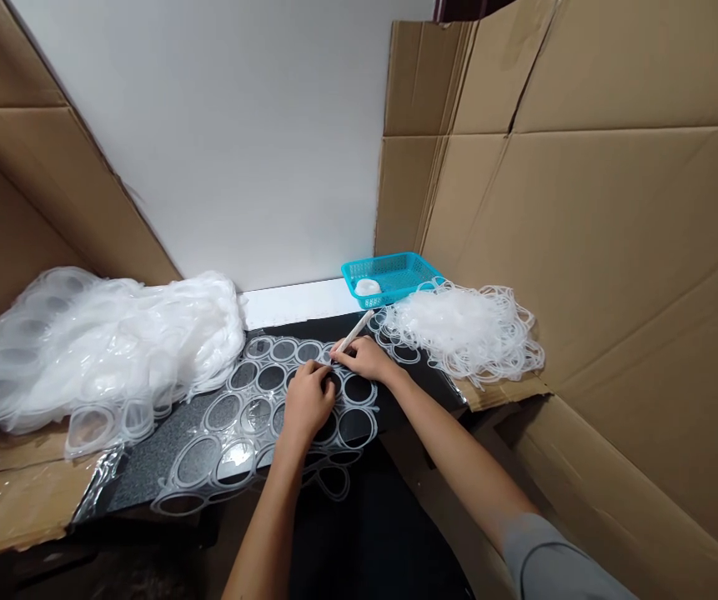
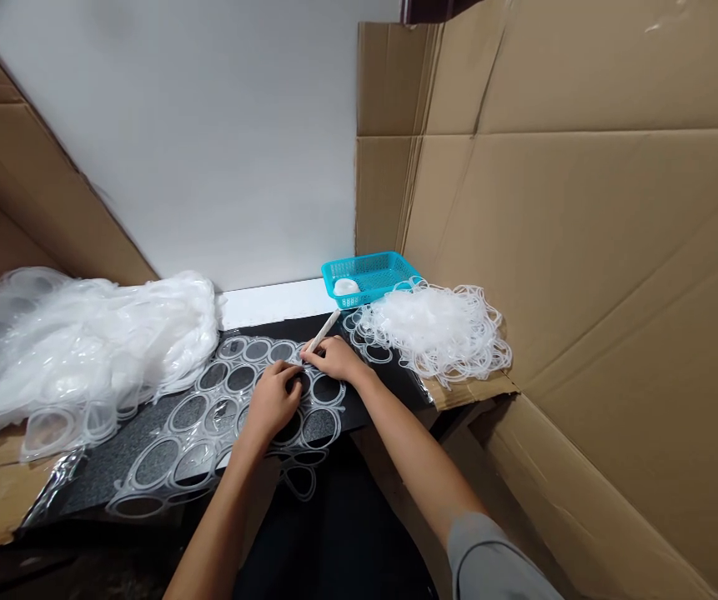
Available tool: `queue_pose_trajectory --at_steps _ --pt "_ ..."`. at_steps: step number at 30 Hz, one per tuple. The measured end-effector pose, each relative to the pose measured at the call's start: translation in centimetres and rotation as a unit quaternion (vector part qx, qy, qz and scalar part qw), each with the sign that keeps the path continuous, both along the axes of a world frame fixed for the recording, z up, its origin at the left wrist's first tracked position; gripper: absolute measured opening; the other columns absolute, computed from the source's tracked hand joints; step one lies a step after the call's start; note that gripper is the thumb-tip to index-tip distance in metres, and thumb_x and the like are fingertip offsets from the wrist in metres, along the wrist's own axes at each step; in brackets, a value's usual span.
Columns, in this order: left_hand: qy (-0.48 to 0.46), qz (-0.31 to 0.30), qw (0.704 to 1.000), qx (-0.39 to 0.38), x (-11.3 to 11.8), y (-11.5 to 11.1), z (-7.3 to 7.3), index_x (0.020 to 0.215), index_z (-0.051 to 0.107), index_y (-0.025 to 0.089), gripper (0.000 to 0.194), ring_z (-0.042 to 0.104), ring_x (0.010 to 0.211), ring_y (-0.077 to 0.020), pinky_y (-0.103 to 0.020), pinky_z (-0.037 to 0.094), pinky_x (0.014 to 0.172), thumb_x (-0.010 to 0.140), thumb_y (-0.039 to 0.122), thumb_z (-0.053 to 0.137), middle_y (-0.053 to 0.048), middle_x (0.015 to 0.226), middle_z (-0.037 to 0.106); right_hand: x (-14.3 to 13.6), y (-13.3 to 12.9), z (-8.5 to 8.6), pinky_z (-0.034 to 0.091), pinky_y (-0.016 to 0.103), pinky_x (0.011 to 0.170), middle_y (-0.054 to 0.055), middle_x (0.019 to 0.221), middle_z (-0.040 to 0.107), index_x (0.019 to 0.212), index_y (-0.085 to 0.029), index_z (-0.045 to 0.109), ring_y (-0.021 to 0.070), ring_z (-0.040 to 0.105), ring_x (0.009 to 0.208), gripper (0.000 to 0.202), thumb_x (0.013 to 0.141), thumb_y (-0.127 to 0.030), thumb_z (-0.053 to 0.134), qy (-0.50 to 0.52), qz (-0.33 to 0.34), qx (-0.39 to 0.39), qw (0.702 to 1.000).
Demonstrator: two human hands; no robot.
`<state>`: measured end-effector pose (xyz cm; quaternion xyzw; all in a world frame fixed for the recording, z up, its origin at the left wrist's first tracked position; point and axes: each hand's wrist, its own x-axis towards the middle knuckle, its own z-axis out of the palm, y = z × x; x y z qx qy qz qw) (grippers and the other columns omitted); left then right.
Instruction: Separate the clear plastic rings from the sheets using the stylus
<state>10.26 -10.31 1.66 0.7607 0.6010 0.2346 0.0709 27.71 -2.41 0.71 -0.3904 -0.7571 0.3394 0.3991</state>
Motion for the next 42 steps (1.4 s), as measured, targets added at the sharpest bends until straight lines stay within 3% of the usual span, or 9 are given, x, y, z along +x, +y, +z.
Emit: queue_pose_trajectory --at_steps 4,9,14,18,23,27,30,37,42 --pt "0.028 0.000 1.000 0.000 -0.2 -0.3 -0.2 0.123 0.071 0.021 0.032 0.062 0.117 -0.0287 -0.043 0.050 0.102 0.098 0.022 0.051 -0.011 0.121 0.069 0.1 0.0 -0.4 0.054 0.036 0.105 0.004 0.107 0.083 0.097 -0.024 0.084 0.0243 0.077 0.105 0.018 0.097 -0.031 0.067 -0.038 0.004 0.045 0.998" --pt "0.066 0.006 0.998 0.006 0.4 -1.1 -0.7 0.141 0.058 0.021 0.042 0.054 0.131 -0.0338 -0.050 0.044 0.108 0.102 0.025 0.043 -0.014 0.145 0.060 0.0 -0.4 -0.7 0.053 0.036 0.103 0.005 0.115 0.082 0.111 -0.027 0.081 0.0235 0.075 0.109 0.024 0.104 -0.027 0.059 -0.106 0.062 0.159 0.980" --pt "0.084 0.006 0.996 0.001 0.5 -1.2 -0.7 0.141 0.057 0.019 0.042 0.051 0.136 -0.0354 -0.052 0.043 0.110 0.103 0.025 0.040 -0.016 0.150 0.057 -0.5 -0.3 -1.1 0.052 0.040 0.104 0.011 0.124 0.079 0.124 -0.023 0.077 0.0271 0.073 0.112 0.030 0.103 -0.018 0.057 -0.171 -0.008 0.189 0.967" --pt "0.075 0.003 0.997 0.002 0.4 -1.2 -0.5 0.136 0.060 0.021 0.038 0.052 0.135 -0.0350 -0.051 0.044 0.110 0.103 0.025 0.042 -0.015 0.149 0.058 0.2 1.4 -0.9 0.052 0.043 0.109 0.013 0.132 0.075 0.130 -0.020 0.075 0.0291 0.071 0.119 0.035 0.105 -0.019 0.051 -0.150 -0.097 0.171 0.969" --pt "0.052 0.000 0.999 0.011 0.2 -1.2 -0.5 0.129 0.063 0.022 0.033 0.054 0.132 -0.0348 -0.052 0.046 0.107 0.102 0.024 0.044 -0.014 0.143 0.061 2.4 4.1 1.8 0.052 0.046 0.108 0.013 0.126 0.078 0.118 -0.019 0.081 0.0322 0.072 0.118 0.033 0.101 -0.014 0.053 -0.105 -0.170 0.125 0.972" --pt "0.012 0.000 1.000 0.014 -0.1 -1.0 -0.5 0.122 0.067 0.023 0.028 0.058 0.126 -0.0314 -0.049 0.048 0.104 0.099 0.022 0.050 -0.011 0.133 0.065 1.5 3.5 3.2 0.053 0.038 0.108 0.006 0.121 0.080 0.110 -0.024 0.083 0.0264 0.074 0.116 0.029 0.105 -0.030 0.055 -0.040 -0.117 0.102 0.987" --pt "-0.021 -0.004 1.000 0.018 -0.3 -0.9 -0.6 0.117 0.071 0.023 0.026 0.060 0.123 -0.0289 -0.046 0.049 0.104 0.099 0.022 0.053 -0.010 0.128 0.068 -0.1 1.3 2.2 0.053 0.036 0.105 0.004 0.113 0.081 0.101 -0.025 0.083 0.0240 0.076 0.106 0.026 0.103 -0.035 0.059 -0.071 -0.038 0.056 0.995" --pt "-0.061 -0.014 0.998 0.027 -0.5 -0.9 -1.0 0.113 0.075 0.023 0.024 0.062 0.119 -0.0289 -0.047 0.050 0.106 0.096 0.023 0.059 -0.009 0.124 0.070 -0.1 -0.7 -0.8 0.058 0.033 0.089 0.010 0.102 0.083 0.096 -0.017 0.082 0.0251 0.078 0.095 0.031 0.100 -0.041 0.062 0.004 -0.074 -0.034 0.997" --pt "-0.081 -0.016 0.996 0.034 -0.6 -0.9 -1.0 0.111 0.076 0.025 0.023 0.063 0.118 -0.0288 -0.047 0.050 0.106 0.096 0.022 0.058 -0.008 0.122 0.071 0.2 -0.5 -0.9 0.057 0.037 0.102 0.008 0.106 0.083 0.093 -0.022 0.085 0.0275 0.077 0.110 0.039 0.102 -0.049 0.057 0.033 -0.037 -0.063 0.997"
